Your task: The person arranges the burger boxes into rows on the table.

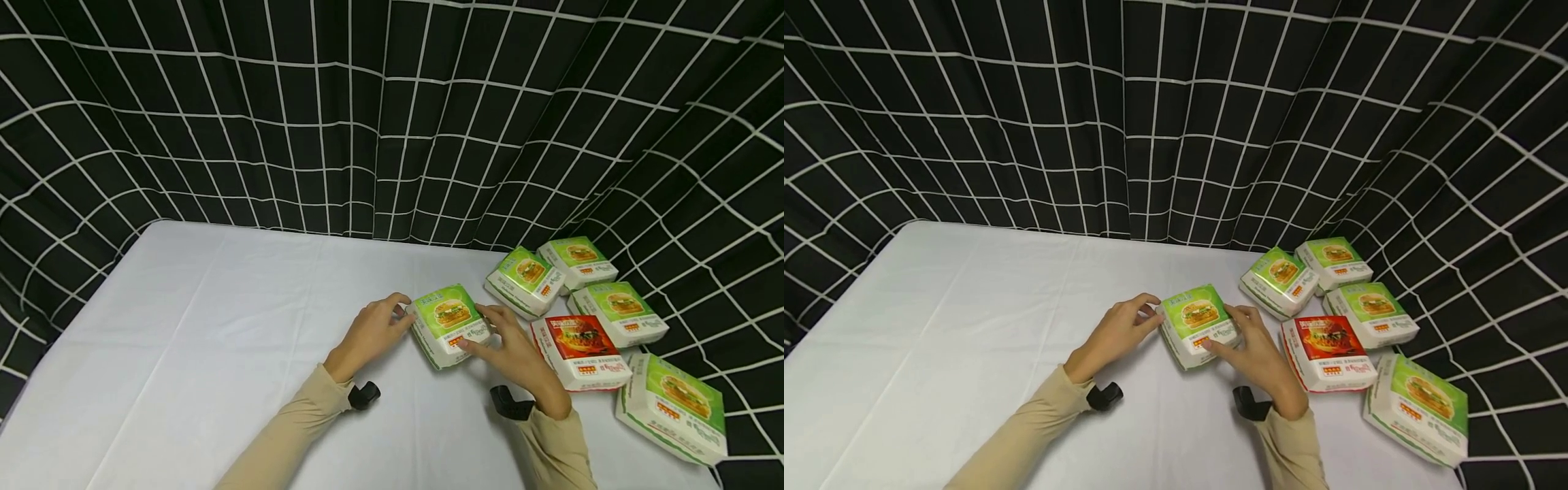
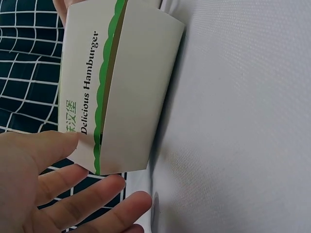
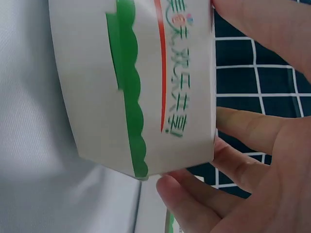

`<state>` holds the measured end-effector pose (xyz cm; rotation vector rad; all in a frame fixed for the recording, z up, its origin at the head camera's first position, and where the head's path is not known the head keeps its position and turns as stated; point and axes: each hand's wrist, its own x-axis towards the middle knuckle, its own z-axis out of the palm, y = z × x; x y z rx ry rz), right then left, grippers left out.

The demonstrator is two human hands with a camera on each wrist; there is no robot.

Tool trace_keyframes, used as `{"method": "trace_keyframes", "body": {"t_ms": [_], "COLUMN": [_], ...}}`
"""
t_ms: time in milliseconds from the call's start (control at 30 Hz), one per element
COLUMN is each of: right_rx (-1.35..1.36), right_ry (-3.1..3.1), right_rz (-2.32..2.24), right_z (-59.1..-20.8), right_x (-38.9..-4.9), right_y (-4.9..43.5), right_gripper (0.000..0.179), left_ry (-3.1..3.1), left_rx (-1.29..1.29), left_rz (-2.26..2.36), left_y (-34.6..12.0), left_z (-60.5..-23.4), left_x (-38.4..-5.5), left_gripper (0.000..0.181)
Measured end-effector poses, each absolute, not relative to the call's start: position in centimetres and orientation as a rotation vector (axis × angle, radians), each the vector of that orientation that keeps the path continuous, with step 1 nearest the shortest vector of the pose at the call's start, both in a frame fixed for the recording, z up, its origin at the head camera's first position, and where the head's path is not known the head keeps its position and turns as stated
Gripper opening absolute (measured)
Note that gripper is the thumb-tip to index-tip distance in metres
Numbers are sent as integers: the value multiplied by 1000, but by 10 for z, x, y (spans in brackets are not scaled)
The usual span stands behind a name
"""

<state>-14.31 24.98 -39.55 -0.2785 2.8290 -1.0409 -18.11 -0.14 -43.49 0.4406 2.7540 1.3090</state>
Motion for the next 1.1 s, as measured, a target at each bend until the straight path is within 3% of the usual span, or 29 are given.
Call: {"method": "trace_keyframes", "body": {"t_ms": [400, 933, 1100], "right_rx": [-319, -407, -414], "right_ry": [2823, 2789, 2785], "right_rz": [-1092, -1204, -1266], "right_z": [-397, -417, -422], "right_x": [-142, -149, -150], "right_y": [247, 230, 223], "right_gripper": [80, 84, 84], "left_ry": [2718, 2578, 2581], "left_rx": [457, 570, 548], "left_rz": [1352, 1230, 1198], "left_y": [-5, -19, -24], "left_z": [-434, -430, -428], "left_x": [-181, -184, -181], "left_gripper": [36, 80, 85]}}
